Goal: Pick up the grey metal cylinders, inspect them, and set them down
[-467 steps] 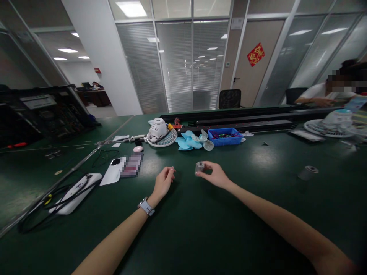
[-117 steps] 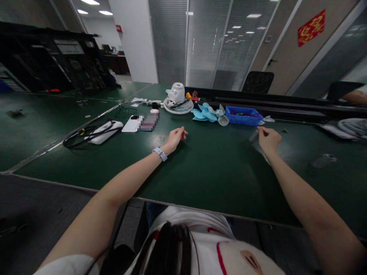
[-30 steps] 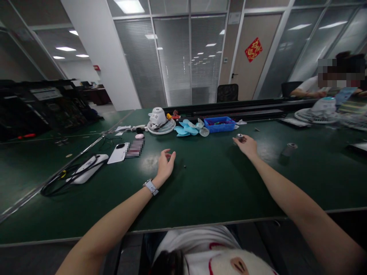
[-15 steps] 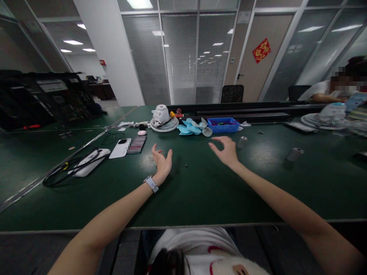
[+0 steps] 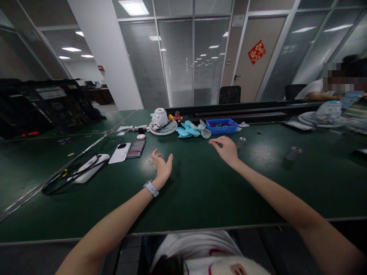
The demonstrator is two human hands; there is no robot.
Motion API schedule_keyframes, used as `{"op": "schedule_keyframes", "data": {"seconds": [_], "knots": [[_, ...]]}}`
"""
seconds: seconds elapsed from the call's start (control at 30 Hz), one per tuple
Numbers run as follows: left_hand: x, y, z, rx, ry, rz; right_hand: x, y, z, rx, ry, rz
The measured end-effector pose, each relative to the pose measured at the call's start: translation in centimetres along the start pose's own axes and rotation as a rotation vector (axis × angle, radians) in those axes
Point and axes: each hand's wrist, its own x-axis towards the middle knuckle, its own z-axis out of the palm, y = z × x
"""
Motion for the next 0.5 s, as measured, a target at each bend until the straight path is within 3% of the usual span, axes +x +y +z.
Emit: {"op": "schedule_keyframes", "data": {"seconds": [0.1, 0.23, 0.33, 0.5], "knots": [[0.1, -0.2, 0.0, -0.001, -0.007, 0.025, 1.9, 6.2, -3.8, -0.245, 0.203, 0.136], [0.2, -0.4, 0.1, 0.025, -0.022, 0.055, 1.9, 12.7, -5.8, -0.409, 0.187, 0.345], [0.2, -0.5, 0.0, 0.033, -0.027, 0.053, 1.2, 14.6, -5.5, -0.401, 0.129, 0.403], [0.1, -0.5, 0.0, 0.041, -0.054, 0.057, 1.2, 14.4, -4.7, -0.375, 0.135, 0.392]]}}
